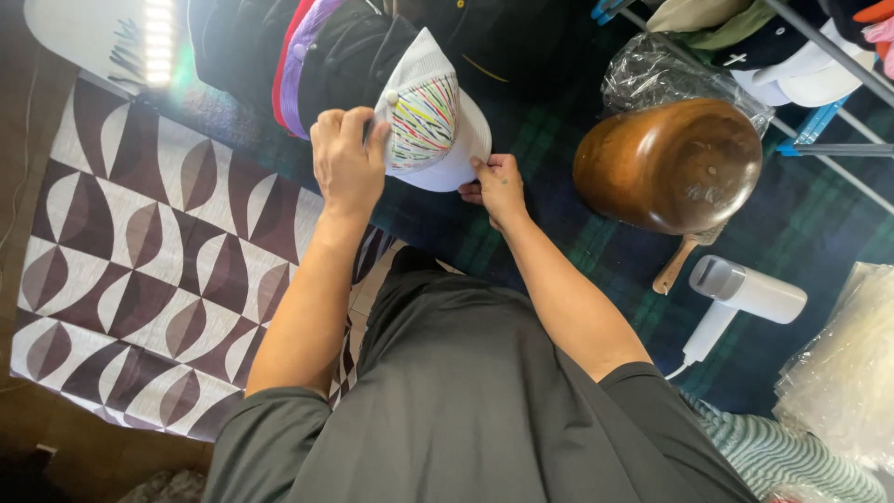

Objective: The person uses a wooden brush to clean the inside and outside of a white mesh cap. They then place the cap on a wooden bowl and cover the bowl with a clear plastic bag.

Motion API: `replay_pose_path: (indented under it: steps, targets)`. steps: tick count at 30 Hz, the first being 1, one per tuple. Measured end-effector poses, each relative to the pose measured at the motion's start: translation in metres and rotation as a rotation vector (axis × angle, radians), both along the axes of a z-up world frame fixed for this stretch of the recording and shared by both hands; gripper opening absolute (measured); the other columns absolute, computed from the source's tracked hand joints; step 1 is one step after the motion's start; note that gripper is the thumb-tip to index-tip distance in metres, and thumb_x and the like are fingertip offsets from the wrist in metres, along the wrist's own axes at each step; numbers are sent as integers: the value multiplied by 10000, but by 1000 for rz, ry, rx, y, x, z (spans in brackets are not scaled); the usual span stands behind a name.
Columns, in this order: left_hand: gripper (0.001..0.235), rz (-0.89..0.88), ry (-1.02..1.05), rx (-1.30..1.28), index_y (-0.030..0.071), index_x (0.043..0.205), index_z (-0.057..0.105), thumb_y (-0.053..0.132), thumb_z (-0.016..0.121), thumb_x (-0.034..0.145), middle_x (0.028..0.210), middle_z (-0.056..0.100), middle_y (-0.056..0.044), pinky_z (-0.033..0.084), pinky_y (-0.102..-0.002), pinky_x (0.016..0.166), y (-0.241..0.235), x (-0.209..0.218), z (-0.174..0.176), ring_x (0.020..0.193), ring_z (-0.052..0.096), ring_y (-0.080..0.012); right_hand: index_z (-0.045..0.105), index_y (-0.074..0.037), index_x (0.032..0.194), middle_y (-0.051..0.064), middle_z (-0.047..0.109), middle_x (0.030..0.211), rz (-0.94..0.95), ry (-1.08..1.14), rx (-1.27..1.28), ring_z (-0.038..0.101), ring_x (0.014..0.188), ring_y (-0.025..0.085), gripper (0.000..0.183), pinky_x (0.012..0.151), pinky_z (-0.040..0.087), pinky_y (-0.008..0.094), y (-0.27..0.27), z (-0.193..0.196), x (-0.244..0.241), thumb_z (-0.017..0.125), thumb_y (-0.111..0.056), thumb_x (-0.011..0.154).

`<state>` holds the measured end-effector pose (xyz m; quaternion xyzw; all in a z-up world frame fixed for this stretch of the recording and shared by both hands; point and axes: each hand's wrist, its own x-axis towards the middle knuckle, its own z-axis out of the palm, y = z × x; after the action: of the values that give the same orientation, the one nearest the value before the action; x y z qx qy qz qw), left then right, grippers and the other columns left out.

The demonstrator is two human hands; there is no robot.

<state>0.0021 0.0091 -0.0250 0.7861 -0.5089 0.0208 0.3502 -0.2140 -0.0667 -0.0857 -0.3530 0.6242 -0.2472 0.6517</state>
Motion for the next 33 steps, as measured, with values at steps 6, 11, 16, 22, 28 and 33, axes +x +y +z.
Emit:
replay_pose_path:
  steps: [6, 11, 16, 22, 28, 33]
  targets:
    - [210, 53, 156, 28, 156, 930, 645, 327, 648, 1053, 932, 501, 24, 489, -332, 756, -5, 2, 8, 883, 560, -198, 486, 85, 1336, 177, 693, 932, 26, 134, -127, 738, 604, 239, 478, 519, 689, 322, -1, -6, -4, 680, -167, 979]
    - [125, 70, 229, 0, 133, 1040, 644, 256, 632, 1061, 946, 544, -21, 518, -367, 778, 0, 7, 6, 901, 600, -239, 507, 39, 1401, 153, 714, 982, 32, 181, -199, 730, 655, 209, 486, 523, 647, 268, -8, -3, -15, 669, -132, 975]
    - [93, 62, 312, 114, 133, 985, 675, 216, 690, 1024, 927, 572, -6, 533, -368, 761, 2, 17, -1, 890, 628, -226, 492, 32, 1434, 143, 720, 978, 56, 155, -197, 731, 672, 202, 544, 510, 622, 250, -4, -9, -20, 696, -137, 959]
    - [111, 81, 334, 119, 123, 961, 665, 209, 680, 1030, 912, 578, -39, 533, -424, 764, 3, 17, 5, 886, 632, -288, 505, 6, 1425, 132, 728, 898, 59, 148, -192, 723, 649, 197, 557, 535, 643, 262, -4, -22, -18, 725, -117, 928]
    - [180, -53, 76, -83, 129, 1078, 682, 272, 759, 999, 937, 573, -31, 508, -394, 808, 12, -3, 5, 907, 600, -264, 546, 27, 1352, 177, 753, 912, 70, 149, -152, 774, 670, 265, 502, 549, 673, 337, 1, -39, -36, 746, -170, 935]
    - [154, -37, -16, -298, 36, 1154, 684, 116, 744, 1037, 900, 560, -49, 505, -336, 729, 15, -21, 43, 787, 527, -221, 713, -164, 1245, 70, 743, 1099, 326, 269, -461, 763, 983, 248, 367, 806, 636, 357, 33, 49, -84, 779, -360, 941]
